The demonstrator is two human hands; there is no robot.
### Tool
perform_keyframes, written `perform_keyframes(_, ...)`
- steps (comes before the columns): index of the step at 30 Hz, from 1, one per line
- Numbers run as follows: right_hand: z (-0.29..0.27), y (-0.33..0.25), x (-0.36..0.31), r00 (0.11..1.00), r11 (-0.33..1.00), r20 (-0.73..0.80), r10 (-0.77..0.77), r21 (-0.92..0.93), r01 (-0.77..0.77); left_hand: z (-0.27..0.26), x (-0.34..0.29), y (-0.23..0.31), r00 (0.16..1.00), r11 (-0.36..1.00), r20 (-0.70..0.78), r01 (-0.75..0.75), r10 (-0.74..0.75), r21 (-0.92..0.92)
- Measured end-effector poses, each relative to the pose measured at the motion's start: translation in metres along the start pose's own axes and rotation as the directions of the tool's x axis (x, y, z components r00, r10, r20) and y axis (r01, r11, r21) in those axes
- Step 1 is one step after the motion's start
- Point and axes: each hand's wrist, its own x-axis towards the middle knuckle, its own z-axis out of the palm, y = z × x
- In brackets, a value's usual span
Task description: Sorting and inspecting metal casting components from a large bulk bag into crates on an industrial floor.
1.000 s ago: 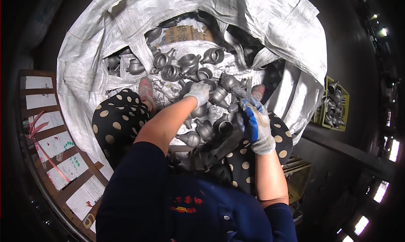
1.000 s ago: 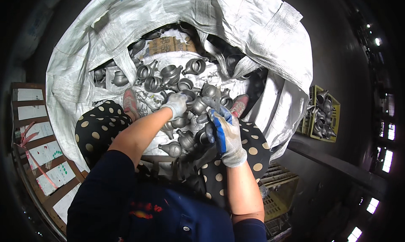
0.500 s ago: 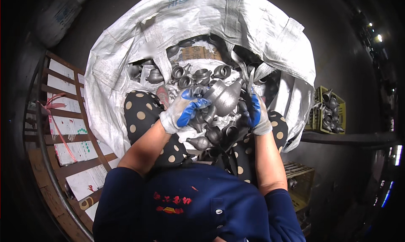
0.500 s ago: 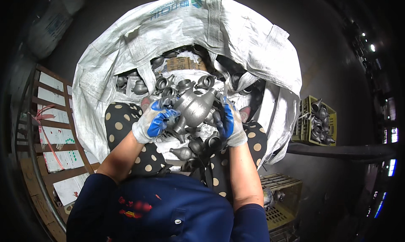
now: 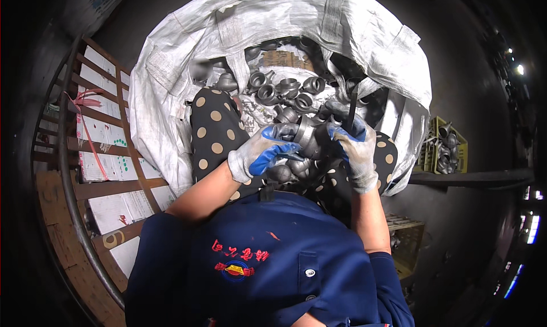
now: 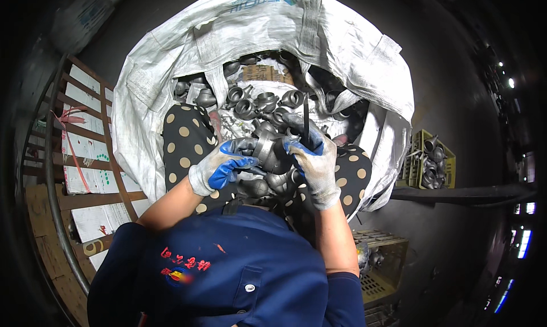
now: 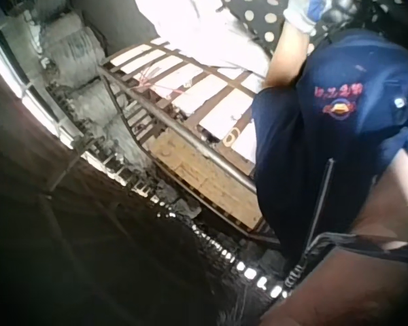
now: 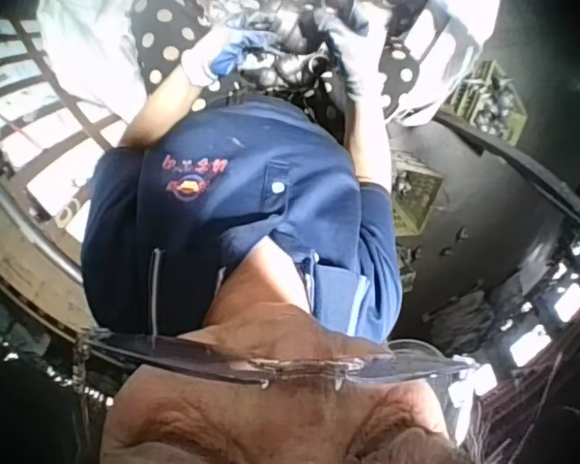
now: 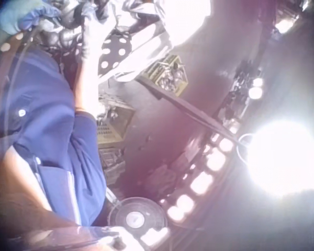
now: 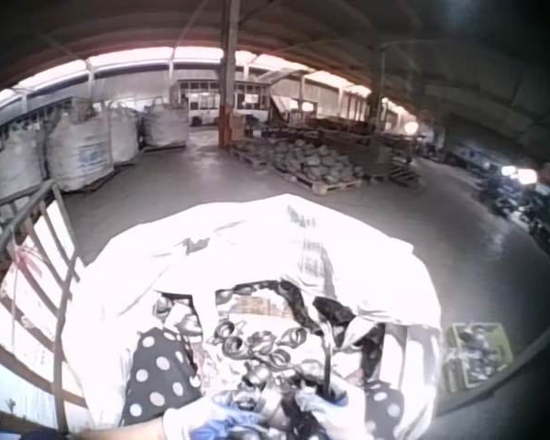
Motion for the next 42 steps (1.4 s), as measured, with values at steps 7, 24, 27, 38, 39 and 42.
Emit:
perform_keyframes(7, -0.001, -0.002, -0.010, 1.000, 0.998, 0.019, -0.013, -0.058, 0.014, 0.018, 0.003, 0.019, 0.828, 0.673, -0.079, 0.392, -0.556, -0.627)
perform_keyframes(24, -0.009, -0.018, -0.051, 0.998, 0.997, 0.040, 0.058, -0.060, -0.056, 0.024, 0.001, -0.017, 0.849, 0.096, 0.024, 0.087, -0.527, -0.992)
perform_keyframes(27, -0.004, -0.020, -0.060, 0.982, 0.983, 0.065, 0.175, -0.069, -0.170, 0.029, 0.002, -0.021, 0.805, 0.197, -0.104, 0.016, -0.583, -0.980)
perform_keyframes(38, 0.013, -0.023, -0.064, 0.990, 0.969, 0.123, 0.073, -0.242, -0.042, 0.024, -0.002, -0.009, 0.914, -0.038, -0.019, -0.037, -0.405, -0.999)
perform_keyframes(39, 0.014, -0.024, -0.063, 0.991, 0.967, 0.117, 0.066, -0.253, -0.035, 0.024, -0.003, -0.011, 0.890, 0.046, -0.070, -0.056, -0.451, -0.997)
perform_keyframes(42, 0.016, -0.029, -0.059, 0.992, 0.945, 0.129, -0.005, -0.325, 0.047, 0.025, -0.005, -0.013, 0.866, 0.153, -0.121, -0.052, -0.485, -0.987)
